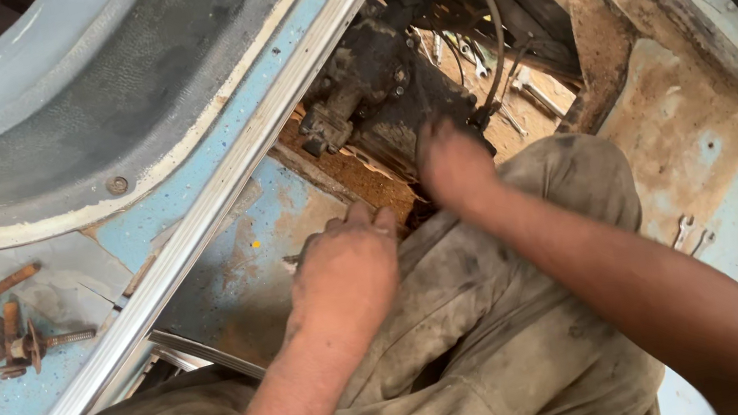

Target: The person works under a vehicle, using a screwdriver to adjust or tighten components of the undercarriage. The person holds a cloth in one hand and manipulates the tool with the other, focusing on a specific mechanical area.

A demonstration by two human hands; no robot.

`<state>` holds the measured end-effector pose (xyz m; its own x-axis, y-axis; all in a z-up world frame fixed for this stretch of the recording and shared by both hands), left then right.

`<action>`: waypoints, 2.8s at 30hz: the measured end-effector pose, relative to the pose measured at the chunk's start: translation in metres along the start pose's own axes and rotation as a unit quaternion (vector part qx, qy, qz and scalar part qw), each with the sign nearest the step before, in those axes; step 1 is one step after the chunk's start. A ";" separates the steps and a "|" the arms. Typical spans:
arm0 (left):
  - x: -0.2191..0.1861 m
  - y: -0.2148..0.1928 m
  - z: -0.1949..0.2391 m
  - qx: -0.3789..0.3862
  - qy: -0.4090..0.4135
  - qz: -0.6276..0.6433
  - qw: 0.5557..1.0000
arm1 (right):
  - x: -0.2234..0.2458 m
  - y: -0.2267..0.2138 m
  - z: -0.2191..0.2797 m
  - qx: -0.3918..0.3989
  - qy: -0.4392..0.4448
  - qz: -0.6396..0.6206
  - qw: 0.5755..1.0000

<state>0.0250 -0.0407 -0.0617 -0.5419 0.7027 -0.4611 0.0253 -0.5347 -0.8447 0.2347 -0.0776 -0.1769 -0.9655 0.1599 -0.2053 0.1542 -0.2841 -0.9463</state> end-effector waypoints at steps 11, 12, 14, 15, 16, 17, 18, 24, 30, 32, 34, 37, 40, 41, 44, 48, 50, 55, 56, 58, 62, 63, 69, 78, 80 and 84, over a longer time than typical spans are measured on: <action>-0.006 -0.017 0.014 -0.041 0.018 0.007 0.999 | 0.023 0.026 0.003 -0.037 0.025 0.091 0.995; -0.005 -0.017 0.013 -0.039 0.016 0.000 0.999 | 0.024 0.030 0.001 -0.025 0.031 0.095 0.995; -0.002 -0.018 0.010 -0.030 0.012 -0.008 0.999 | 0.020 0.033 -0.006 -0.002 0.043 0.108 0.993; -0.002 -0.018 0.007 -0.024 0.011 -0.009 1.000 | 0.017 0.031 -0.011 -0.003 0.032 0.111 0.993; -0.002 -0.014 0.008 -0.013 0.009 -0.007 1.000 | 0.017 0.032 -0.010 0.000 0.019 0.113 0.993; -0.004 -0.012 0.008 -0.020 0.012 0.005 1.000 | 0.017 0.032 -0.007 0.003 0.007 0.115 0.993; -0.004 -0.011 0.008 -0.026 0.016 0.014 0.999 | 0.019 0.033 -0.005 0.014 0.009 0.128 0.992; 0.000 -0.011 0.004 -0.027 0.014 0.013 0.999 | 0.029 0.031 -0.006 0.049 -0.035 0.194 0.979; -0.001 -0.020 0.004 -0.057 0.036 0.015 0.998 | 0.025 0.037 -0.005 0.077 0.004 0.102 0.992; 0.001 -0.021 0.002 -0.049 0.033 -0.003 0.998 | 0.027 0.039 -0.006 0.076 0.004 0.115 0.990; 0.002 -0.019 0.001 -0.022 0.025 -0.024 0.999 | 0.034 0.044 -0.006 0.068 -0.004 0.083 0.994; 0.006 -0.039 0.000 -0.137 0.027 -0.001 0.990 | 0.041 0.045 -0.006 0.021 -0.007 0.099 0.995; 0.012 -0.038 -0.002 -0.089 0.020 -0.049 0.995 | 0.031 0.049 -0.018 0.015 0.025 0.078 0.997; 0.011 -0.036 0.001 -0.086 0.016 -0.034 0.996 | 0.028 0.055 -0.014 0.028 0.043 0.056 0.997; 0.011 -0.037 0.000 -0.079 0.019 -0.020 0.997 | 0.025 0.068 -0.016 0.136 0.034 0.063 0.988; 0.015 -0.034 -0.003 -0.058 0.009 -0.010 0.998 | 0.048 0.060 -0.003 0.065 0.023 0.129 0.989; 0.016 -0.029 -0.002 -0.058 0.008 -0.006 0.998 | 0.054 0.065 0.009 0.085 0.039 0.083 0.992; 0.019 -0.027 -0.009 -0.046 0.007 -0.036 0.998 | 0.035 0.062 -0.019 0.079 -0.022 0.191 0.978; 0.017 -0.025 -0.007 -0.047 0.011 -0.036 0.998 | 0.025 0.061 -0.023 0.063 -0.020 0.183 0.981; 0.012 -0.022 -0.005 -0.049 0.022 -0.038 0.998 | 0.013 0.058 -0.022 0.030 -0.014 0.166 0.986; 0.016 -0.023 -0.008 -0.032 0.011 -0.040 0.999 | 0.017 0.052 -0.012 0.077 -0.006 0.204 0.976; 0.017 -0.022 -0.007 -0.037 0.011 -0.030 0.999 | 0.018 0.049 -0.010 0.072 0.005 0.177 0.982; 0.014 -0.017 0.000 -0.042 0.023 -0.028 0.998 | 0.014 0.052 -0.013 0.104 -0.049 0.187 0.976; 0.016 -0.019 -0.005 -0.004 0.009 -0.035 0.999 | 0.009 0.033 -0.019 0.148 0.022 0.100 0.984; 0.019 -0.021 -0.007 0.000 0.000 -0.032 1.000 | 0.000 0.018 -0.031 0.150 0.046 0.101 0.982; 0.016 -0.020 -0.004 -0.030 0.015 -0.027 0.999 | -0.017 0.011 -0.035 0.074 0.055 -0.035 0.995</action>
<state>0.0186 -0.0170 -0.0538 -0.5181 0.7445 -0.4211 0.0475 -0.4666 -0.8832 0.2599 -0.0501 -0.1925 -0.9430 0.2839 -0.1735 0.0469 -0.4028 -0.9141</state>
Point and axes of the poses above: each hand's wrist, its own z-axis away from the middle knuckle, its own y-axis out of the palm, x = y × z, the point moved 5 cm from there along -z, towards the middle knuckle, and after that the axes turned 2 degrees about -y, right-handed, at the moved point
